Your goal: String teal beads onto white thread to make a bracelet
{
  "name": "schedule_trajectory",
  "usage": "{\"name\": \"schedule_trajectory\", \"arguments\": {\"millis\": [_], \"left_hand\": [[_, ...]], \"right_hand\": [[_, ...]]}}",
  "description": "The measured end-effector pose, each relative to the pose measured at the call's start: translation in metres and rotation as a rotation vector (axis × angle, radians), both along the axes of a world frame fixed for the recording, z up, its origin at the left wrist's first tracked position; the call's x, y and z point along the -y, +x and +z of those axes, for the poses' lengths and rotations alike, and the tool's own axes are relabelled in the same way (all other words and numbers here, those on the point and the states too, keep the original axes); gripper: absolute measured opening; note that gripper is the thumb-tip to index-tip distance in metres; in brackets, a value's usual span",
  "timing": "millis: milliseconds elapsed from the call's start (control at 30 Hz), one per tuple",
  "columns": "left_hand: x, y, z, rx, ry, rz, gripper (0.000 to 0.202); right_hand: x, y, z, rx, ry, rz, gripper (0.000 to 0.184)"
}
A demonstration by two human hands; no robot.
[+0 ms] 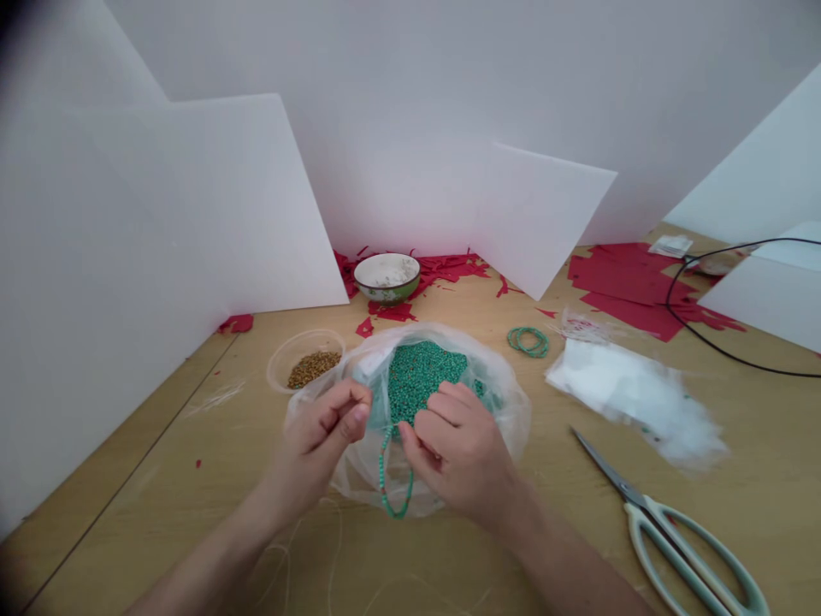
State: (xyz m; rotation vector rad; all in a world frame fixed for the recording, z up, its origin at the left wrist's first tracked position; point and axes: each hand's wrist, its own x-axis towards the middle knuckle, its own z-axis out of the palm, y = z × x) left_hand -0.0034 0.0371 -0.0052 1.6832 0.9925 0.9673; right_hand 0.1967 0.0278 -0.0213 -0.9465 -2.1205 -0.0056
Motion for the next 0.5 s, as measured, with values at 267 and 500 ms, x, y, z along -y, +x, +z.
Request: {"name": "schedule_trajectory", "arguments": {"millis": [267,500], "left_hand": [[0.006,0.011,-0.005,-0.396,0.240,0.095,0.018],[0.005,0.005,-0.003,-0.376,0.121,-0.036,0.029]], "right_hand": [[-0.002,0.004,-0.004,0.084,0.080,-0.026,0.032],[-0.002,0.003,0.000,0.059,0.069,-0.013,0.034]]}}
